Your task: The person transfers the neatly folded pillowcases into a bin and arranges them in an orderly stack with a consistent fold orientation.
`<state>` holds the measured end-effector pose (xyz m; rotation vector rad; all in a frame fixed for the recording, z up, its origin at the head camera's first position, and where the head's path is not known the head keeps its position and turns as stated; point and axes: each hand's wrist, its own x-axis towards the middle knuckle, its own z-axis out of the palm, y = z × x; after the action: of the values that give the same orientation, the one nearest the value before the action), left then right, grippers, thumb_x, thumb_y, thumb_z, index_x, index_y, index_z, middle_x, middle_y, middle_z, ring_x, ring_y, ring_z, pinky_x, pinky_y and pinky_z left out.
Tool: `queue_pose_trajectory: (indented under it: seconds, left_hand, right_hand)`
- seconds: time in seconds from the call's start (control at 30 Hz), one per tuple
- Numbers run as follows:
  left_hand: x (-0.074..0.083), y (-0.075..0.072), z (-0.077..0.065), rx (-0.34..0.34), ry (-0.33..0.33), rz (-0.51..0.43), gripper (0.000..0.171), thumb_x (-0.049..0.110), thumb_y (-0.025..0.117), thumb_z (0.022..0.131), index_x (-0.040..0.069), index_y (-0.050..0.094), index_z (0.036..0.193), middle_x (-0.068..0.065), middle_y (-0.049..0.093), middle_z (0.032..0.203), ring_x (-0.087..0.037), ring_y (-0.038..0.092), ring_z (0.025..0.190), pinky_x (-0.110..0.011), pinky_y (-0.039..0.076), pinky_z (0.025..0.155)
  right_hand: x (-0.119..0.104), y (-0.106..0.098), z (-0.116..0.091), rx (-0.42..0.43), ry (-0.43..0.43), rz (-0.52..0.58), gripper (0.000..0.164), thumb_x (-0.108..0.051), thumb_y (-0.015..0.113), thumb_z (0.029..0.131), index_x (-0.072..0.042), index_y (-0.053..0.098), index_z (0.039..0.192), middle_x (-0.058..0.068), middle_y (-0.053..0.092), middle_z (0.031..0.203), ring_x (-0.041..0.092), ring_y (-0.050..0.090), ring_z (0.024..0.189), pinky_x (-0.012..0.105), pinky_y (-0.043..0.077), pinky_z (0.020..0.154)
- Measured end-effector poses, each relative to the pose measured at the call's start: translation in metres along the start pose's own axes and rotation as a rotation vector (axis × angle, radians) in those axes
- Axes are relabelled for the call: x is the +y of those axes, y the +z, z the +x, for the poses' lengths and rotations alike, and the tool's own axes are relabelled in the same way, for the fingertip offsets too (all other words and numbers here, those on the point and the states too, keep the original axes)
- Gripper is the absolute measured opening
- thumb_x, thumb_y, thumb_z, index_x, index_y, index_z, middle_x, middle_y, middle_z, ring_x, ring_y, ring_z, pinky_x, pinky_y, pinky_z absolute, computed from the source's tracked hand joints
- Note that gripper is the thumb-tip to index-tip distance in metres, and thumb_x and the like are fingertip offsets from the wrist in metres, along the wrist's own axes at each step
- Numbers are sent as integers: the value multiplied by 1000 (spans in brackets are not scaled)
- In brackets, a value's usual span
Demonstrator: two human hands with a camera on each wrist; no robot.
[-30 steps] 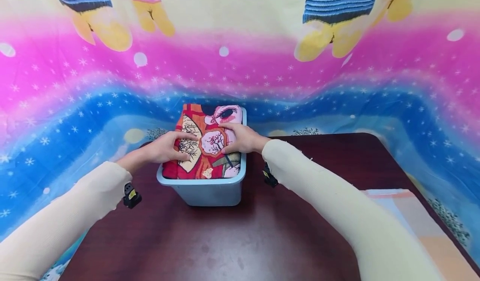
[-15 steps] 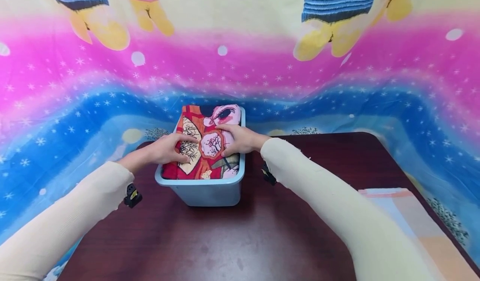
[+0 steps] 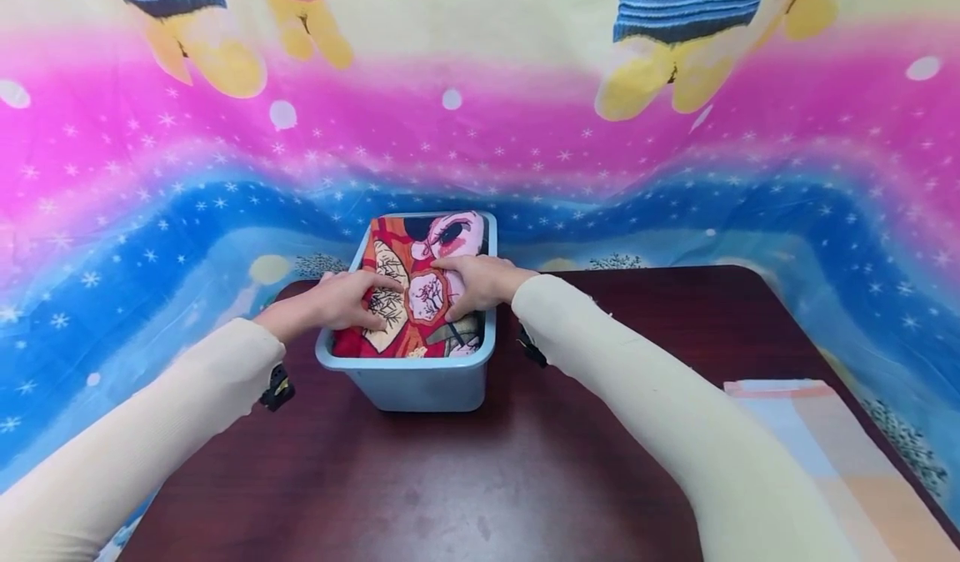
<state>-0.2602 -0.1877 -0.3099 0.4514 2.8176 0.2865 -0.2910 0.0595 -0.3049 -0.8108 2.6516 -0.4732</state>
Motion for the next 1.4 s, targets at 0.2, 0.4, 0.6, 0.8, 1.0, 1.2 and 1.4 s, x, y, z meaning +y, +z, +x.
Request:
queue_pose_trajectory:
  seconds: [0.2, 0.4, 0.6, 0.8, 1.0, 1.2, 1.4]
  left_hand:
    - [2, 1, 4, 0, -4, 12, 61, 33, 82, 86, 30, 59, 142, -10, 53, 152, -31, 53, 131, -51, 28, 95]
    - [3, 2, 6, -9, -6, 10, 61, 33, 81, 87, 29, 58, 143, -11, 51, 153, -30, 52, 131, -52, 28, 95]
    - [2, 5, 5, -2, -12, 28, 60, 35, 81, 86, 29, 59, 142, -12, 55, 149, -32, 52, 133, -52, 28, 96]
    - [6, 4, 4, -1, -21, 41, 60, 34, 82, 85, 28, 60, 141, -12, 58, 146, -31, 54, 130, -51, 27, 96]
    - [9, 8, 4, -3, -30, 56, 59, 33, 82, 85, 27, 61, 140, -12, 61, 143, -29, 56, 125, -49, 27, 95]
    - [11, 10, 5, 3, -40, 74, 59, 33, 83, 84, 28, 62, 139, -12, 62, 142, -28, 56, 123, -48, 26, 94]
    - [11, 12, 7, -3, -48, 105, 60, 34, 83, 84, 29, 62, 139, -11, 64, 139, -26, 56, 121, -49, 26, 95]
  right_hand:
    - [6, -3, -1, -14, -64, 88, 89, -26, 81, 86, -22, 31, 160, 15, 45, 153, 31, 51, 128, 50, 42, 112]
    - [8, -2, -3, 8, -55, 159, 92, -20, 83, 85, -18, 30, 159, 16, 43, 153, 32, 49, 128, 49, 41, 113]
    - [4, 0, -2, 35, -28, 92, 86, -24, 84, 84, -20, 37, 157, 14, 47, 152, 30, 52, 127, 48, 44, 111]
    - [1, 0, -2, 23, 18, 36, 85, -28, 83, 85, -27, 38, 157, 13, 50, 150, 29, 52, 126, 48, 45, 110]
    - [-2, 3, -3, -12, 55, -23, 85, -32, 82, 85, -32, 38, 157, 10, 52, 149, 28, 52, 127, 50, 44, 110]
    - [-4, 3, -1, -24, 74, -67, 84, -33, 83, 84, -33, 40, 156, 10, 55, 146, 28, 52, 128, 51, 45, 109]
    - [-6, 5, -1, -14, 75, -112, 86, -36, 84, 83, -33, 39, 156, 9, 54, 148, 29, 51, 131, 53, 41, 111]
